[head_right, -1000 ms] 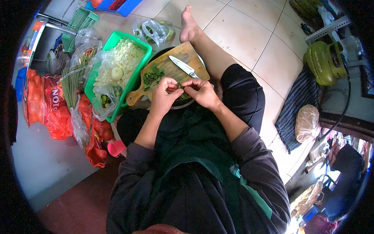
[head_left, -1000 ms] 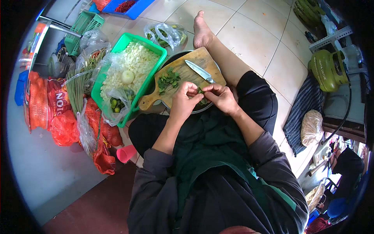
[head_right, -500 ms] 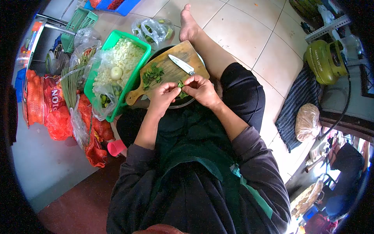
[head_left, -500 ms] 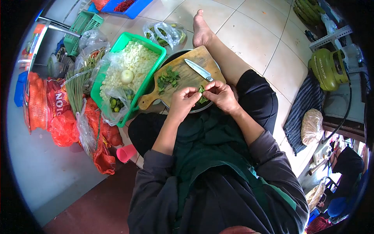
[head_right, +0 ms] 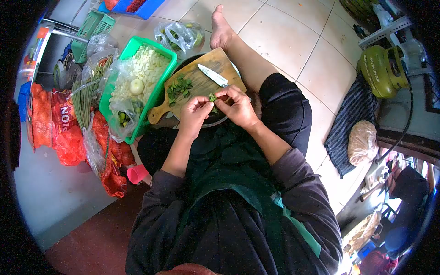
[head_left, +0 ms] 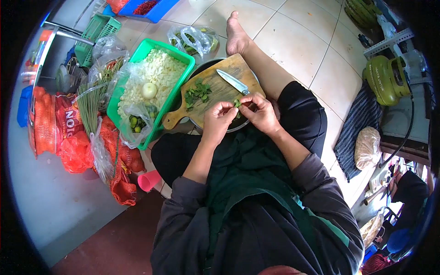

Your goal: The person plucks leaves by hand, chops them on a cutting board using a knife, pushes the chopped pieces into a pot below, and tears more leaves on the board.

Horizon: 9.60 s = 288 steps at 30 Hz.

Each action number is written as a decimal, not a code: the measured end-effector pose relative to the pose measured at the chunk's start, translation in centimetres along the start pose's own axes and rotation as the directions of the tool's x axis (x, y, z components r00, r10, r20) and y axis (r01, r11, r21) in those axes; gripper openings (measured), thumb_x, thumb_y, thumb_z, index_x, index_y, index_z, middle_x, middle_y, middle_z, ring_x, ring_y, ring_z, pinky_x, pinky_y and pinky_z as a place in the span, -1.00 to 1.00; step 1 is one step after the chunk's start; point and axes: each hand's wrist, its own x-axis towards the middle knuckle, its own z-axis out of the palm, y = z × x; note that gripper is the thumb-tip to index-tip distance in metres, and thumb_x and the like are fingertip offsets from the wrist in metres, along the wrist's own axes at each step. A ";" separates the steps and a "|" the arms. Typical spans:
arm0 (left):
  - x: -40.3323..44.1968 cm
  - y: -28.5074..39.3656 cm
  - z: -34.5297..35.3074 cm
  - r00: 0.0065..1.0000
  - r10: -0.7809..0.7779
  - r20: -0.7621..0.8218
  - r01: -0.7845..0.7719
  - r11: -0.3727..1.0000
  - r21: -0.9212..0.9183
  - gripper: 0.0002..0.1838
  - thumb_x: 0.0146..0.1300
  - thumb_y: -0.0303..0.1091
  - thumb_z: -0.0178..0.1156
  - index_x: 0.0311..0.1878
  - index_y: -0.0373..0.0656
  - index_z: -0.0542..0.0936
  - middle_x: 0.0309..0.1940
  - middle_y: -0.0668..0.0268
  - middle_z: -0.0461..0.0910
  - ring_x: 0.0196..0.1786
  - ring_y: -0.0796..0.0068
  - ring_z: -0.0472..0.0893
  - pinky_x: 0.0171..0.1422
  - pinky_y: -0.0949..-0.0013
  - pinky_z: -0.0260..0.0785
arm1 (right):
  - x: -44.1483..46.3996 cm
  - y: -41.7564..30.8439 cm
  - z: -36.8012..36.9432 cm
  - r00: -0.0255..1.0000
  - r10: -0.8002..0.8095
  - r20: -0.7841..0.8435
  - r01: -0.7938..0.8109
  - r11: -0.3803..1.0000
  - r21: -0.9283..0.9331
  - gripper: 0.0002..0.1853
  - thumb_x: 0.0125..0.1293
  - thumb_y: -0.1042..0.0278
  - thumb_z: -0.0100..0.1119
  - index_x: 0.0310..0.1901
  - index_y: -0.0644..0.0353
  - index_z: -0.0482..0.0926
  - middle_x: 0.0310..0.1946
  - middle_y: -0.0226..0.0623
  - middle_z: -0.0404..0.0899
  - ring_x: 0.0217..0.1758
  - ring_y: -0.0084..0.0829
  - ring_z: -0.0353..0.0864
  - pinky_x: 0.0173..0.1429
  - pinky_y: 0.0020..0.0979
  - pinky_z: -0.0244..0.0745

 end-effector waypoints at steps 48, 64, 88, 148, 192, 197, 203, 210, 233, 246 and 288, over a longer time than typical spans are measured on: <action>0.2 -1.9 1.1 0.977 0.136 -0.164 -0.163 0.973 -0.165 -0.84 0.23 -0.53 0.31 -0.12 -0.19 0.63 -0.32 0.45 0.60 -0.32 0.73 0.52 -0.28 0.59 0.40 | 0.8 -1.1 -0.5 0.818 0.539 0.200 -0.574 0.791 0.213 -0.77 0.23 0.34 0.34 -0.20 0.30 0.57 -0.44 -0.42 0.57 -0.43 -0.64 0.50 -0.32 -0.56 0.42; 0.5 -2.9 0.7 0.973 0.195 -0.120 -0.209 0.970 -0.121 -0.79 0.23 -0.59 0.28 -0.07 -0.21 0.60 -0.24 0.39 0.60 -0.27 0.70 0.54 -0.21 0.57 0.47 | 0.2 0.8 -0.1 0.909 0.401 0.117 -0.415 0.896 0.158 -0.71 0.21 0.39 0.37 -0.09 0.32 0.56 -0.31 -0.45 0.57 -0.31 -0.66 0.47 -0.19 -0.57 0.43; 0.4 -2.5 -0.5 0.990 0.134 0.037 -0.138 0.983 0.122 -0.84 0.27 -0.44 0.31 -0.11 -0.26 0.66 -0.35 0.49 0.61 -0.36 0.77 0.48 -0.30 0.62 0.36 | -0.1 -0.1 0.0 0.993 0.117 0.017 -0.117 0.993 -0.024 -0.85 0.19 0.47 0.35 -0.22 0.25 0.61 -0.33 -0.46 0.51 -0.35 -0.68 0.48 -0.25 -0.58 0.43; 6.5 1.1 -1.6 0.877 0.412 0.246 -0.356 0.214 0.910 -0.89 0.10 -0.44 0.32 -0.27 -0.15 0.65 -0.29 0.10 0.63 -0.12 0.02 0.59 -0.07 0.09 0.47 | 1.8 -3.8 -2.5 0.943 0.321 -0.081 -0.331 0.925 -0.186 -0.56 0.21 0.37 0.24 0.10 0.38 0.48 -0.33 -0.30 0.61 -0.26 -0.59 0.56 -0.11 -0.48 0.51; 6.6 1.1 -2.6 0.822 0.427 0.376 -0.500 0.226 0.836 -0.88 0.18 -0.39 0.26 -0.29 -0.23 0.68 -0.31 0.10 0.61 -0.18 0.04 0.54 -0.06 0.17 0.42 | 6.2 0.4 2.1 0.966 0.248 0.075 -0.164 0.810 -0.564 -0.70 0.20 0.50 0.06 0.00 0.22 0.41 -0.24 0.14 0.63 -0.12 0.10 0.63 -0.01 0.01 0.50; 7.5 1.4 -2.6 0.920 0.294 0.261 -0.361 0.374 0.854 -0.87 0.18 -0.40 0.25 -0.26 -0.23 0.69 -0.31 0.06 0.67 -0.20 0.08 0.64 -0.08 0.19 0.47 | 6.3 0.0 2.0 0.962 0.265 0.063 -0.188 0.813 -0.551 -0.74 0.21 0.49 0.05 -0.04 0.24 0.42 -0.25 0.16 0.62 -0.12 0.11 0.62 -0.01 0.03 0.48; 7.6 2.0 -2.7 0.927 0.221 0.302 -0.368 0.392 0.843 -0.85 0.14 -0.39 0.29 -0.24 -0.23 0.69 -0.31 0.09 0.69 -0.23 0.11 0.67 -0.10 0.21 0.49 | 6.2 0.6 2.2 0.972 0.227 0.053 -0.162 0.822 -0.546 -0.74 0.21 0.49 0.05 -0.04 0.26 0.42 -0.26 0.18 0.62 -0.13 0.12 0.62 -0.02 0.04 0.48; 7.2 1.8 -1.7 0.907 0.292 0.302 -0.369 0.209 0.906 -0.88 0.06 -0.42 0.32 -0.32 -0.24 0.67 -0.35 0.09 0.66 -0.22 0.10 0.65 -0.07 0.15 0.50 | 6.2 0.7 2.1 0.966 0.250 0.066 -0.175 0.818 -0.548 -0.71 0.20 0.49 0.03 -0.02 0.27 0.40 -0.24 0.18 0.62 -0.11 0.12 0.62 -0.01 0.03 0.48; 5.5 1.3 -1.3 0.758 0.395 0.518 -0.561 -0.009 0.827 -0.90 0.12 -0.42 0.25 -0.33 -0.22 0.56 -0.32 0.17 0.47 -0.17 0.08 0.50 -0.07 0.11 0.42 | 6.1 -0.2 2.0 0.962 0.254 0.097 -0.160 0.817 -0.555 -0.66 0.24 0.49 -0.04 0.07 0.22 0.35 -0.23 0.18 0.62 -0.11 0.13 0.62 -0.02 0.03 0.47; 6.5 0.9 -1.1 0.886 0.386 0.258 -0.399 0.351 0.847 -0.87 0.10 -0.46 0.30 -0.29 -0.28 0.60 -0.31 0.04 0.61 -0.21 -0.02 0.61 -0.11 0.10 0.46 | 6.0 0.7 1.9 0.970 0.231 0.080 -0.153 0.829 -0.539 -0.64 0.20 0.45 0.09 0.05 0.23 0.35 -0.33 0.17 0.62 -0.17 0.15 0.62 -0.06 0.04 0.48; 6.6 -1.1 -0.5 0.843 0.519 0.141 -0.396 0.421 0.816 -0.90 0.08 -0.50 0.30 -0.30 -0.18 0.63 -0.39 0.10 0.57 -0.30 0.05 0.59 -0.19 0.17 0.43 | -5.4 -4.0 -0.2 0.961 0.262 0.082 -0.104 0.622 -0.776 -0.50 0.41 0.41 -0.04 0.36 -0.02 0.23 -0.30 0.06 0.48 -0.31 0.03 0.61 -0.23 -0.13 0.62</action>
